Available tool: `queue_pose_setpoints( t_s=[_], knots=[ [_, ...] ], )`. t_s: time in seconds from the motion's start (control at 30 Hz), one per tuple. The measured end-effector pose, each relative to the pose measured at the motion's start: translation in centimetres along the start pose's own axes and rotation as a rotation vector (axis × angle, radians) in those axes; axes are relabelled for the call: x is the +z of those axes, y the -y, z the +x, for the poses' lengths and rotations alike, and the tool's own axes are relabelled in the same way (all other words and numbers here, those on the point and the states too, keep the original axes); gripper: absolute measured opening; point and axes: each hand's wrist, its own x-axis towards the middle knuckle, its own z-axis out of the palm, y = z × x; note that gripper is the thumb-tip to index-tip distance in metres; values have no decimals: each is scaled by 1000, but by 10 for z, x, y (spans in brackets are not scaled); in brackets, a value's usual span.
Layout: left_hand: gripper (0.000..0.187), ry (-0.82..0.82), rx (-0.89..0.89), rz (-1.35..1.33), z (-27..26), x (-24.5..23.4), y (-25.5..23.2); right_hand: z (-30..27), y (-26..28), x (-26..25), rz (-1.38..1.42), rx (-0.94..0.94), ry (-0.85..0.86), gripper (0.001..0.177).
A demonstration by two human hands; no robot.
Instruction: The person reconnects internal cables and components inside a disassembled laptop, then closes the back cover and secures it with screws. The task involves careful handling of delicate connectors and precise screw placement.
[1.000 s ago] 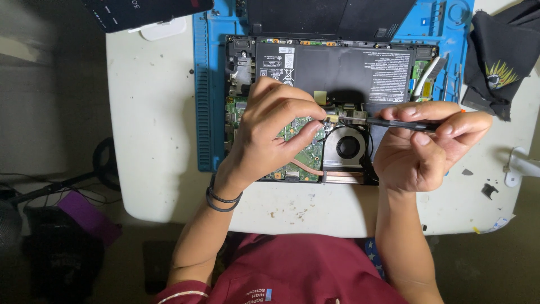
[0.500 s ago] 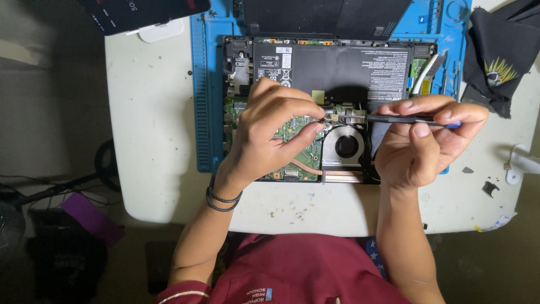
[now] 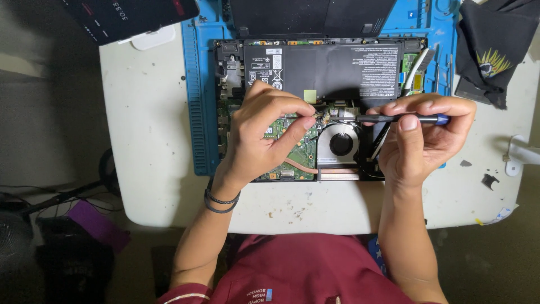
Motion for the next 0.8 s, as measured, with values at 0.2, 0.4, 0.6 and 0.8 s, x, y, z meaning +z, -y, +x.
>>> queue_pose_setpoints(
  t_s=[0.2,0.4,0.6,0.8],
  knots=[
    [3,-3,-16,1,0,-1,-2,0,1,2,-16,2,-15,24],
    [8,42,50,67,4,-4,-4,0,1,7,-43,-41,-7,25],
    [5,-13,92,262,5,-1,-5,3,5,12,-76,-177,49,23],
    [14,-31,84,365,7,-1,-13,6,9,14,-179,-343,153,22]
  ],
)
